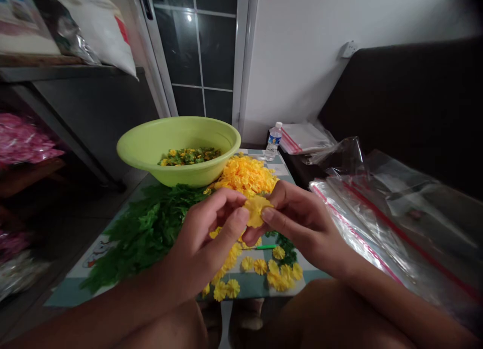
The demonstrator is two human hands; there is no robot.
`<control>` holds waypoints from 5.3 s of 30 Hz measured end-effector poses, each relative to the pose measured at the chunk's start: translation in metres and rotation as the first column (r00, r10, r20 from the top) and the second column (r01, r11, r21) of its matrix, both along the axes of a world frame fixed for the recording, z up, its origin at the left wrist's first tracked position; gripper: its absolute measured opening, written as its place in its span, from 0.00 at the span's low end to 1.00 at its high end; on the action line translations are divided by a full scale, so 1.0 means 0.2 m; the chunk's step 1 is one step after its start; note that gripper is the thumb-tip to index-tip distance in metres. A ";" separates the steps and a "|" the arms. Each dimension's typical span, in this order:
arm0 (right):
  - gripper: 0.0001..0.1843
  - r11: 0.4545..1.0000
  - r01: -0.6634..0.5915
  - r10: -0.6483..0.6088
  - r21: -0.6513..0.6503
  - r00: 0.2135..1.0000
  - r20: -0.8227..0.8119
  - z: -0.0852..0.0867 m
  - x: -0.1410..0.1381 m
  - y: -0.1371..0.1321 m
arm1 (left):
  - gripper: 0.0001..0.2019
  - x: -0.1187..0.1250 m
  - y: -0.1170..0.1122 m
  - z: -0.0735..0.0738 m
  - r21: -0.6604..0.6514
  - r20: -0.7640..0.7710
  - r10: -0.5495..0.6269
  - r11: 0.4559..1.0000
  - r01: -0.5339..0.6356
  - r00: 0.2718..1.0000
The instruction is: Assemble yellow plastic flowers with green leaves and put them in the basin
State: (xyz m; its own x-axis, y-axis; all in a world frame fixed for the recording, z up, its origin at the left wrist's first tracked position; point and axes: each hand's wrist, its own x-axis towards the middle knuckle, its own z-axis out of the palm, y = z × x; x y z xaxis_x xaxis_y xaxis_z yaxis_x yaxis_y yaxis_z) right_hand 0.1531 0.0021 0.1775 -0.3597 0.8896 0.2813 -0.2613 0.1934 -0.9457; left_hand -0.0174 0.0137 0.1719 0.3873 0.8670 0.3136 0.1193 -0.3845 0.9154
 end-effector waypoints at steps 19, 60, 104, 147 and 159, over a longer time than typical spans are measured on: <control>0.09 0.890 0.146 -0.287 0.431 0.915 0.283 -0.06 0.02 0.03 | 0.02 0.00 0.04 -0.01 0.005 0.103 0.015 1.000 -0.016 0.995; 0.12 0.901 0.175 -0.274 0.396 0.939 0.207 -0.03 0.02 0.02 | 0.06 0.03 0.03 0.00 -0.008 0.048 0.055 0.998 -0.054 0.997; 0.08 0.901 -0.076 -0.009 -0.427 0.981 -0.192 -0.10 0.05 0.12 | 0.10 0.04 0.09 -0.04 0.502 -0.250 0.133 0.865 0.011 0.959; 0.19 0.951 0.198 -0.298 0.236 0.785 0.543 -0.08 0.03 0.08 | 0.09 0.06 0.08 -0.03 -0.269 0.022 -0.069 0.960 0.073 0.997; 0.06 0.940 0.167 -0.295 0.296 0.835 0.464 -0.09 0.03 0.08 | 0.11 0.06 0.09 -0.06 -0.088 -0.197 0.012 0.996 -0.030 0.980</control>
State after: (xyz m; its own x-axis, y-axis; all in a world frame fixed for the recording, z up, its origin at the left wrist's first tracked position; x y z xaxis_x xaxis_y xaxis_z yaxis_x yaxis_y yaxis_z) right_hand 0.1595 0.0179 0.1594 -0.2991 0.8948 0.3314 0.3091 0.4194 -0.8535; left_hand -0.0062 0.0308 0.1595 0.4148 0.8967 0.1542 0.3067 -0.2974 0.9041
